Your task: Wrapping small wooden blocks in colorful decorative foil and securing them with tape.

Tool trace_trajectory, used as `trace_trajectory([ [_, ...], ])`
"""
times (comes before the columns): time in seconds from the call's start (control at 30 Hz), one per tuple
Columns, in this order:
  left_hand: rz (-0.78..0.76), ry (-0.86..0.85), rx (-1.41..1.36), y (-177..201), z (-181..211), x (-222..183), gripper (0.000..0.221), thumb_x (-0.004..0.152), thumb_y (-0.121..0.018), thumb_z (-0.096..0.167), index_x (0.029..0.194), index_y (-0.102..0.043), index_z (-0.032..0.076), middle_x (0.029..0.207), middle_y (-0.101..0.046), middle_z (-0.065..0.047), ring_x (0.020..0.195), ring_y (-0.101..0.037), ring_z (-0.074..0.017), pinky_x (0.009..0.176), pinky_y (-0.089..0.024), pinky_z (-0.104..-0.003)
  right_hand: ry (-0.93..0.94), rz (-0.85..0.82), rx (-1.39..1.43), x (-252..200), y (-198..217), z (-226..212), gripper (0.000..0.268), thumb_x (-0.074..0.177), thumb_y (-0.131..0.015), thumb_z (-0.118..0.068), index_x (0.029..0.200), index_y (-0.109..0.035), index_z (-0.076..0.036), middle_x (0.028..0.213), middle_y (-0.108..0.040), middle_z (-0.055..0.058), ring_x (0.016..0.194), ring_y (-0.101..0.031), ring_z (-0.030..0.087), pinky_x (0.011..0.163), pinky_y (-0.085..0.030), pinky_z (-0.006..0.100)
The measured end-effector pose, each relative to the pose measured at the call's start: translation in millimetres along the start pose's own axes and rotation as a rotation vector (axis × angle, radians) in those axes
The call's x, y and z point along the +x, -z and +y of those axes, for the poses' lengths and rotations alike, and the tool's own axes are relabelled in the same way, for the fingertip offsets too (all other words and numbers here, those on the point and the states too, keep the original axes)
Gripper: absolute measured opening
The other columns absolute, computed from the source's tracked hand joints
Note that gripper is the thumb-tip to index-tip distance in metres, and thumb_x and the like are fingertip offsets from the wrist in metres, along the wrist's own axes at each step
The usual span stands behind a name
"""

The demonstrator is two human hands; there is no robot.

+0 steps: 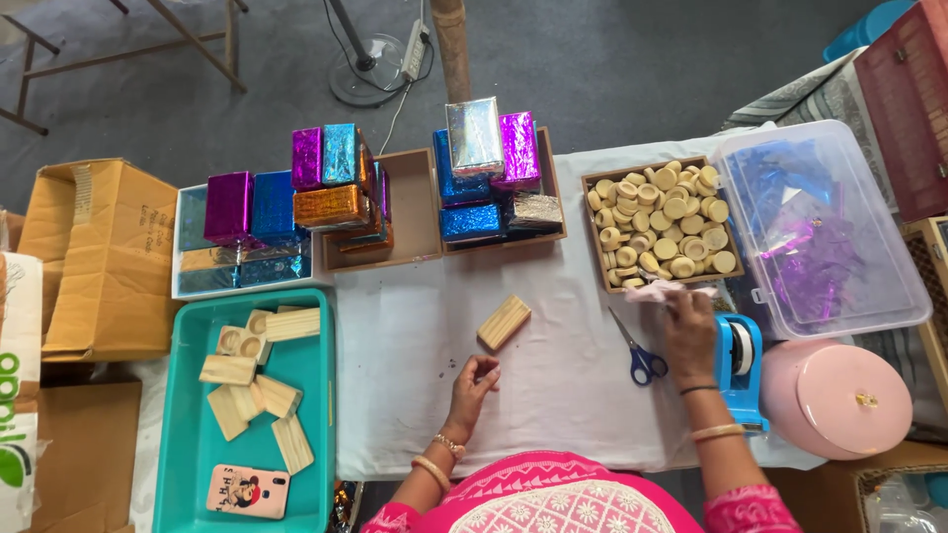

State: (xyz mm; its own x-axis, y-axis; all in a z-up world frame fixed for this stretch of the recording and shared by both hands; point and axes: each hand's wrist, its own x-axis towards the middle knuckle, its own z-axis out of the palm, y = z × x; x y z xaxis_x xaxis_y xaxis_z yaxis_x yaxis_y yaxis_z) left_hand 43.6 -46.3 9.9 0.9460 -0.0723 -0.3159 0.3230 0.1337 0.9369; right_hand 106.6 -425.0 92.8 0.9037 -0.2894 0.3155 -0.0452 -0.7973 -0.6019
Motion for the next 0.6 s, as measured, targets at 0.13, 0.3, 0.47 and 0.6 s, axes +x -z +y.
trace_trajectory([
  [0.13,0.055,0.050,-0.001,25.1,-39.3,-22.4,0.015,0.094,-0.070,0.013,0.107,-0.066,0.007,0.092,-0.066,0.000,0.081,-0.062,-0.0081,0.068,-0.056,-0.025,0.275,-0.075,-0.374,9.2,-14.1,67.1,0.015,0.094,-0.065,-0.017,0.106,-0.067,-0.008,0.109,-0.061,0.014,0.103,-0.062,0.035,0.089,-0.051,0.046],
  [0.3,0.228,0.058,0.057,58.9,-62.2,-64.1,0.011,0.094,-0.072,0.012,0.103,-0.067,0.007,0.083,-0.064,0.002,0.074,-0.061,-0.0070,0.061,-0.054,-0.024,0.382,-0.174,-0.618,6.2,-57.2,110.8,0.019,0.091,-0.063,-0.032,0.094,-0.071,-0.015,0.110,-0.065,0.011,0.108,-0.062,0.033,0.093,-0.047,0.048],
  [0.47,0.335,0.075,0.085,96.1,-43.5,-106.4,0.009,0.094,-0.070,0.010,0.102,-0.067,0.008,0.085,-0.066,0.004,0.078,-0.062,-0.0045,0.061,-0.055,-0.023,0.370,-0.039,-0.681,-9.0,-63.7,114.0,0.018,0.093,-0.068,-0.031,0.108,-0.071,-0.020,0.121,-0.062,0.009,0.096,-0.061,0.033,0.076,-0.050,0.043],
  [0.6,0.498,0.041,0.131,125.9,-40.4,-138.4,0.008,0.092,-0.071,0.010,0.099,-0.068,0.008,0.082,-0.068,0.003,0.073,-0.063,-0.0061,0.058,-0.055,-0.024,0.324,-0.013,-0.505,-25.1,-85.4,187.9,0.027,0.092,-0.069,-0.024,0.117,-0.076,-0.022,0.117,-0.063,0.016,0.092,-0.066,0.033,0.075,-0.053,0.044],
])
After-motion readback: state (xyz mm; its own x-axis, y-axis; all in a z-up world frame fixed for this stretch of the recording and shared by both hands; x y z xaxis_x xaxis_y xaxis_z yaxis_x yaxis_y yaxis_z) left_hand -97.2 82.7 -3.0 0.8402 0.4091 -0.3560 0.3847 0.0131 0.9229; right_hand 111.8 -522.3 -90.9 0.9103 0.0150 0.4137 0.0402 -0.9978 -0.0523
